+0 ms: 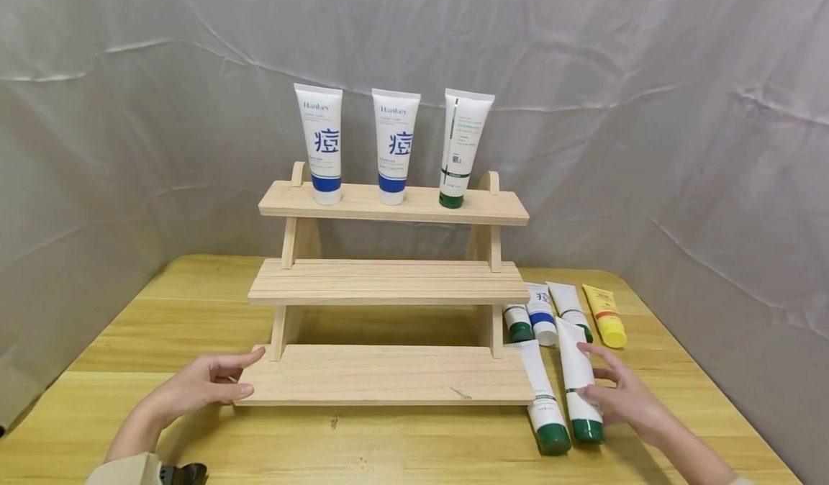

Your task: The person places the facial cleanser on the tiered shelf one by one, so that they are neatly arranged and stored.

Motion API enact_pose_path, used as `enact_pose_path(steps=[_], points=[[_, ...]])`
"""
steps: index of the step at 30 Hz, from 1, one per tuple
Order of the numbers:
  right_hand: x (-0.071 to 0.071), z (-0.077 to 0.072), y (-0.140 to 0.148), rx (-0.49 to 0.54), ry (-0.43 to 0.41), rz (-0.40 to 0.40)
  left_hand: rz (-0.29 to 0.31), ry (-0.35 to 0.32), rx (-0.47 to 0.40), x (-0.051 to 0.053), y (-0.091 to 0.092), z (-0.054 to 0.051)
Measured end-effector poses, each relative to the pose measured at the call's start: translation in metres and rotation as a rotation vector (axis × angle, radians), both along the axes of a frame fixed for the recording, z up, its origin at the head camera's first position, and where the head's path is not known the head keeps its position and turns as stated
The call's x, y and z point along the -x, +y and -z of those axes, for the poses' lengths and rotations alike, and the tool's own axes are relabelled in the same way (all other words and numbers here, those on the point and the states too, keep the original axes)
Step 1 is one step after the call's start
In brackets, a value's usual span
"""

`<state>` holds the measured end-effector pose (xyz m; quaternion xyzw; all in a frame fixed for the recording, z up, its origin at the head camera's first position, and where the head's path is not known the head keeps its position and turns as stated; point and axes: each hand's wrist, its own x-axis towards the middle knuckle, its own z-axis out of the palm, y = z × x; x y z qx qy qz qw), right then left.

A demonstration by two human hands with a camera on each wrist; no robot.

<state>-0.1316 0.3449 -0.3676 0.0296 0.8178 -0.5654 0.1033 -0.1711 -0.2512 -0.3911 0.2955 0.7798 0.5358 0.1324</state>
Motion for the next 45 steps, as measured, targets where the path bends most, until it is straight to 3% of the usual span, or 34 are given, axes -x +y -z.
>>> enact_pose_path(steps=[6,14,19,31,45], points=[[0.003,-0.005,-0.004,0.023,0.097,0.017,0.001,-0.005,0.002,-0.001,0.0,-0.001],[0.005,-0.008,-0.009,0.002,0.148,0.012,-0.002,0.018,0.007,-0.001,0.0,-0.001],[0.005,-0.005,-0.01,0.08,0.205,0.019,0.003,0.015,-0.006,-0.001,0.0,0.0],[0.009,-0.014,-0.022,0.202,0.342,0.019,-0.007,0.014,0.003,-0.003,0.002,-0.001],[0.021,-0.027,-0.048,0.359,0.428,-0.006,-0.004,0.007,-0.007,-0.001,-0.001,0.002]])
